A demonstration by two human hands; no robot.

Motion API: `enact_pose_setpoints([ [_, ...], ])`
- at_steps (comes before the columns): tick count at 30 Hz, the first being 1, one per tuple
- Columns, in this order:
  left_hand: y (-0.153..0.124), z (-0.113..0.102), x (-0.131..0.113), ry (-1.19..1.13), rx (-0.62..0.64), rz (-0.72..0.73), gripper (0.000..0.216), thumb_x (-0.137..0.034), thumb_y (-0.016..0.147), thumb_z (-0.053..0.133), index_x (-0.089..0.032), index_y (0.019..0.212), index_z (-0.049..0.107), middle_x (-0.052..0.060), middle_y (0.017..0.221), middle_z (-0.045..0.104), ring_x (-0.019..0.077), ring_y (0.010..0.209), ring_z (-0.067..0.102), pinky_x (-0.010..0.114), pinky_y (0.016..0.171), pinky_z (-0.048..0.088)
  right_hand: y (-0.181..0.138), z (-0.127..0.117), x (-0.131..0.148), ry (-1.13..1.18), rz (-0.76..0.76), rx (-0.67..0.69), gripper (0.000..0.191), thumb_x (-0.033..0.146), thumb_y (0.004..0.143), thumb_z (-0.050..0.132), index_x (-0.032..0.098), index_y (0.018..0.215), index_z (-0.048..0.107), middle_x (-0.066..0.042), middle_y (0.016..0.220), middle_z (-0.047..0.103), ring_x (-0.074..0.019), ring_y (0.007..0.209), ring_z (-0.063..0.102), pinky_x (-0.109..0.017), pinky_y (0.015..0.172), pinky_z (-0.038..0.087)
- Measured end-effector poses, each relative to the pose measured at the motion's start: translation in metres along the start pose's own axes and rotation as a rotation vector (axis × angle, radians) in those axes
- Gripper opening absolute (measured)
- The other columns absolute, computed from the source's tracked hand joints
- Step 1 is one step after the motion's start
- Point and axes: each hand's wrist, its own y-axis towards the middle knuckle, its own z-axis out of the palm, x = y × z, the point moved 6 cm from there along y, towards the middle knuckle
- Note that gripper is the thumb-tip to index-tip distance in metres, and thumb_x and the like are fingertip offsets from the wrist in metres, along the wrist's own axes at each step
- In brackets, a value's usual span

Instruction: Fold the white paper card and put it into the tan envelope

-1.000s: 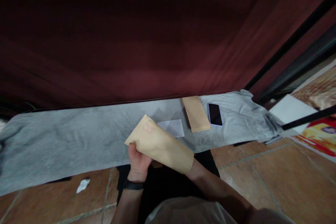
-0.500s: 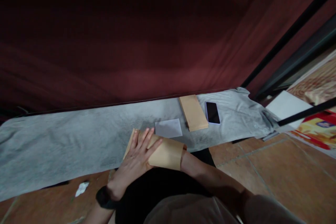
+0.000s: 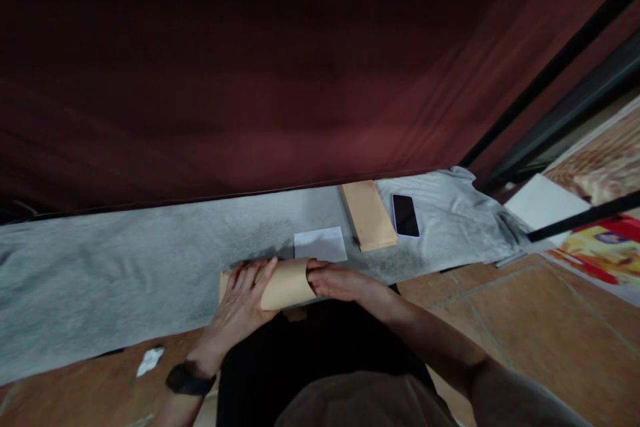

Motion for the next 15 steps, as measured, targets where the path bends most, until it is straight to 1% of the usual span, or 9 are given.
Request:
enact_pose_setpoints([
  [1, -0.003, 0.002, 0.009, 0.024, -0.009, -0.040, 0.096, -0.039, 0.081, 0.072, -0.019, 0.160, 0.022, 0.018, 0.130, 0.058, 0.0370, 0.123, 0.055, 0.055, 0.113, 0.036, 0.001, -0.013, -0.001, -0.064, 0.008, -0.035, 0.028, 0.031, 0.095, 0.068, 0.019, 0.120, 0.066, -0.008, 0.120, 0.068, -0.0227, 0.105, 0.067, -0.040, 0.091, 0.057],
  [3, -0.011, 0.007, 0.026, 0.060, -0.048, -0.133, 0.100, -0.046, 0.082, 0.071, -0.017, 0.161, 0.018, 0.019, 0.128, 0.057, 0.0383, 0.122, 0.055, 0.057, 0.112, 0.036, 0.003, -0.043, 0.000, -0.210, 0.001, -0.166, 0.026, 0.025, 0.092, 0.065, 0.020, 0.118, 0.067, -0.009, 0.122, 0.068, -0.0253, 0.113, 0.065, -0.043, 0.099, 0.053],
  [5, -0.017, 0.012, 0.038, 0.068, -0.095, -0.228, 0.106, -0.053, 0.082, 0.070, -0.014, 0.162, 0.013, 0.020, 0.129, 0.056, 0.0394, 0.122, 0.054, 0.057, 0.111, 0.037, 0.004, -0.071, 0.004, -0.327, -0.027, -0.335, 0.033, 0.023, 0.093, 0.060, 0.020, 0.125, 0.062, -0.012, 0.133, 0.061, -0.0283, 0.127, 0.055, -0.047, 0.111, 0.043],
  [6, -0.019, 0.015, 0.041, 0.064, -0.106, -0.258, 0.108, -0.056, 0.081, 0.069, -0.013, 0.162, 0.011, 0.021, 0.130, 0.056, 0.0397, 0.122, 0.054, 0.057, 0.110, 0.037, 0.005, -0.081, 0.005, -0.396, -0.041, -0.406, 0.038, 0.022, 0.093, 0.059, 0.019, 0.131, 0.059, -0.014, 0.139, 0.056, -0.0297, 0.133, 0.049, -0.048, 0.115, 0.038],
  [7, -0.020, 0.018, 0.042, 0.063, -0.108, -0.275, 0.109, -0.057, 0.081, 0.069, -0.013, 0.162, 0.011, 0.021, 0.130, 0.055, 0.0399, 0.122, 0.054, 0.058, 0.111, 0.037, 0.006, -0.088, 0.006, -0.529, -0.050, -0.484, 0.043, 0.023, 0.093, 0.059, 0.017, 0.136, 0.055, -0.017, 0.140, 0.054, -0.0312, 0.136, 0.046, -0.049, 0.116, 0.036],
  [9, -0.018, 0.022, 0.039, 0.071, -0.087, -0.273, 0.108, -0.058, 0.081, 0.069, -0.015, 0.162, 0.012, 0.020, 0.132, 0.055, 0.0399, 0.123, 0.054, 0.059, 0.113, 0.034, 0.007, -0.093, 0.008, -0.879, -0.043, -0.622, 0.053, 0.026, 0.092, 0.063, 0.011, 0.141, 0.050, -0.022, 0.138, 0.053, -0.0340, 0.135, 0.046, -0.047, 0.113, 0.038],
  [11, -0.015, 0.025, 0.037, 0.078, -0.067, -0.267, 0.106, -0.058, 0.081, 0.069, -0.017, 0.162, 0.014, 0.020, 0.134, 0.054, 0.0398, 0.124, 0.053, 0.060, 0.115, 0.031, 0.009, -0.089, 0.008, -1.219, -0.009, -0.713, 0.060, 0.031, 0.092, 0.066, 0.007, 0.143, 0.047, -0.024, 0.133, 0.056, -0.0348, 0.129, 0.052, -0.045, 0.107, 0.044],
  [13, -0.012, 0.025, 0.037, 0.069, -0.070, -0.277, 0.106, -0.057, 0.080, 0.069, -0.017, 0.162, 0.015, 0.020, 0.136, 0.054, 0.0397, 0.127, 0.052, 0.060, 0.116, 0.029, 0.013, -0.084, 0.005, -1.387, 0.039, -0.753, 0.062, 0.034, 0.092, 0.068, 0.006, 0.142, 0.047, -0.025, 0.130, 0.057, -0.0336, 0.123, 0.057, -0.042, 0.102, 0.048],
  [15, -0.012, 0.025, 0.041, 0.048, -0.077, -0.292, 0.108, -0.058, 0.079, 0.070, -0.017, 0.162, 0.014, 0.020, 0.137, 0.053, 0.0398, 0.129, 0.051, 0.060, 0.117, 0.027, 0.017, -0.083, 0.004, -1.441, 0.087, -0.769, 0.060, 0.035, 0.091, 0.069, 0.005, 0.139, 0.049, -0.024, 0.126, 0.059, -0.0325, 0.118, 0.060, -0.039, 0.099, 0.050],
])
